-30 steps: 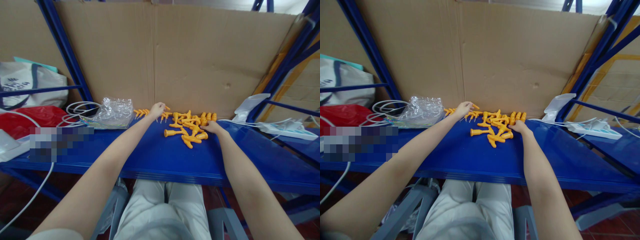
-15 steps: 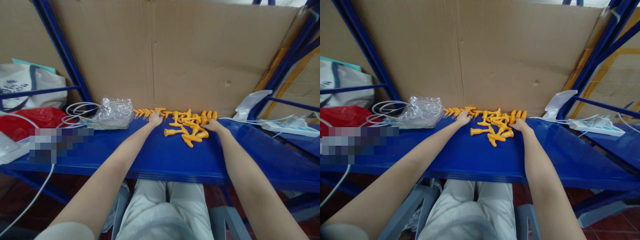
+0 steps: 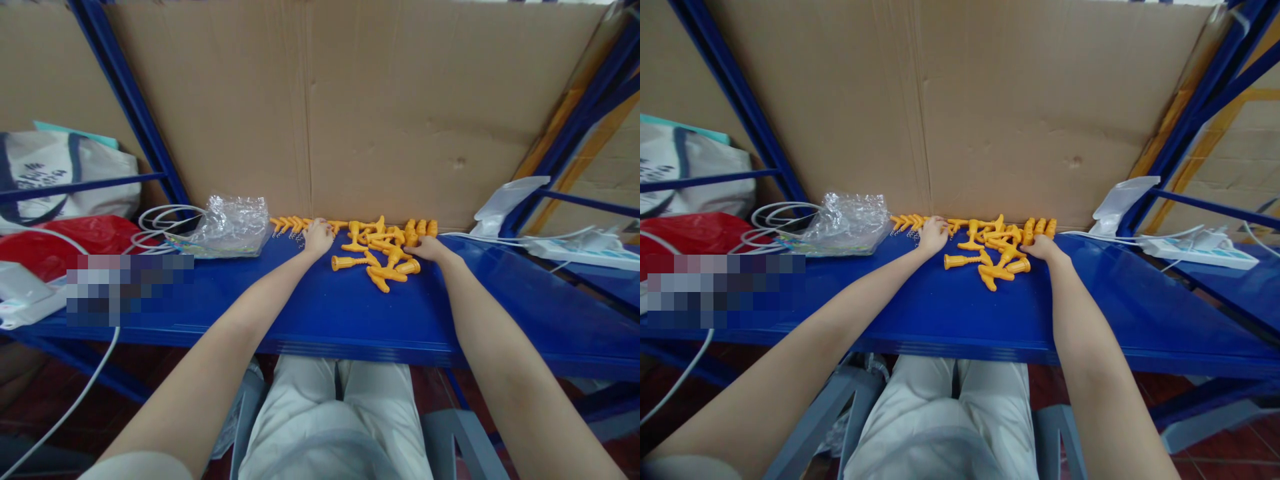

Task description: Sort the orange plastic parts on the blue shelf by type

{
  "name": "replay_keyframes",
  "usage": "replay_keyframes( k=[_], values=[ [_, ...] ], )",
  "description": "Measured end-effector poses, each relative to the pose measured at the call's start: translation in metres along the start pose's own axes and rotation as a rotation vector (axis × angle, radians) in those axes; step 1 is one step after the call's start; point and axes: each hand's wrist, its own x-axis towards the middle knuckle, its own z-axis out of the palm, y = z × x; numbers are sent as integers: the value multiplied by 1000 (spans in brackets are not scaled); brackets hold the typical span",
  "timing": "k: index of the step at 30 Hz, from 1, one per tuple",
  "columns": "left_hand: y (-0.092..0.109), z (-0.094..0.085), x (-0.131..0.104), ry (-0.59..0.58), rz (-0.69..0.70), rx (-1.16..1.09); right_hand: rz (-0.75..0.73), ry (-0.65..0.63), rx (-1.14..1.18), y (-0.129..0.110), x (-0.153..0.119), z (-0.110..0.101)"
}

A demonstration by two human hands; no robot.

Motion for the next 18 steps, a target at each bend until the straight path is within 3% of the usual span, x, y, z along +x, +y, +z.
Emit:
replay_keyframes(
  k=[6,10,15,18],
  values=[
    [12,5,0,-71,298,-235,28,-20,-23,-3,-5,-5],
    [18,-1,-5,-113,442,-266,18,-18,-31,-4,-6,-6],
    [25,-26,-5,-184,516,-174,27,20,-48,-9,-9,-10],
    [28,-35,-9,-337,498,-129,37,22,-49,-13,-11,-13]
  ],
)
